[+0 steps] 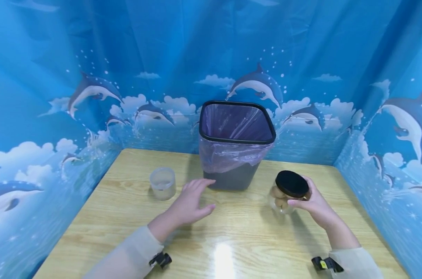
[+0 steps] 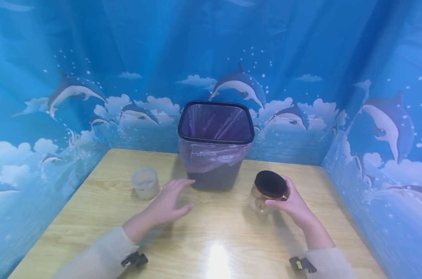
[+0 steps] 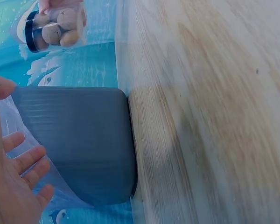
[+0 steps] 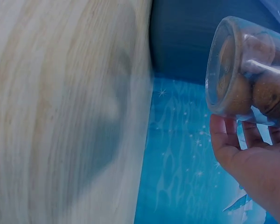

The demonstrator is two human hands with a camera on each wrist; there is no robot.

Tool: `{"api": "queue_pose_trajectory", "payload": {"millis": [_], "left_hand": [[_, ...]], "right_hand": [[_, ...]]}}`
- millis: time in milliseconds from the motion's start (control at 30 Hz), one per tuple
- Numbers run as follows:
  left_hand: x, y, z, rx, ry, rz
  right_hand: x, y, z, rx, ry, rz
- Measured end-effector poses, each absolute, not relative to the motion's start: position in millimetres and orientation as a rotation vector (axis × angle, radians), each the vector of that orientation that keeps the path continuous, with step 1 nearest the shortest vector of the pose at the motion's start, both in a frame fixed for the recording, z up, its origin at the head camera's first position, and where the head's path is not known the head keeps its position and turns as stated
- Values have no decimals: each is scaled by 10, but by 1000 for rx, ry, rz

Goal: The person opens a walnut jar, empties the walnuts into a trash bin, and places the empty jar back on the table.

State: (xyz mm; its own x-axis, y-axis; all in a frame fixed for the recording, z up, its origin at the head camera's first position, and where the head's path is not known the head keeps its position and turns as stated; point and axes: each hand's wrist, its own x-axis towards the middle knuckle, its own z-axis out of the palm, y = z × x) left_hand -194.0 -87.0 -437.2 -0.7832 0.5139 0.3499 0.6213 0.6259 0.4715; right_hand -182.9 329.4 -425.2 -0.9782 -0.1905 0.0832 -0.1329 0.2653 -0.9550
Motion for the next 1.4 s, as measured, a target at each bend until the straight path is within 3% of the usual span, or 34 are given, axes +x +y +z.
{"api": "queue_pose_trajectory", "payload": {"millis": [1400], "left_hand": [[-1903,-342,-4316,-989,-2623,-1041]], "right_hand": [[-1840,2763,-4272,-699,2494,-1610]]}}
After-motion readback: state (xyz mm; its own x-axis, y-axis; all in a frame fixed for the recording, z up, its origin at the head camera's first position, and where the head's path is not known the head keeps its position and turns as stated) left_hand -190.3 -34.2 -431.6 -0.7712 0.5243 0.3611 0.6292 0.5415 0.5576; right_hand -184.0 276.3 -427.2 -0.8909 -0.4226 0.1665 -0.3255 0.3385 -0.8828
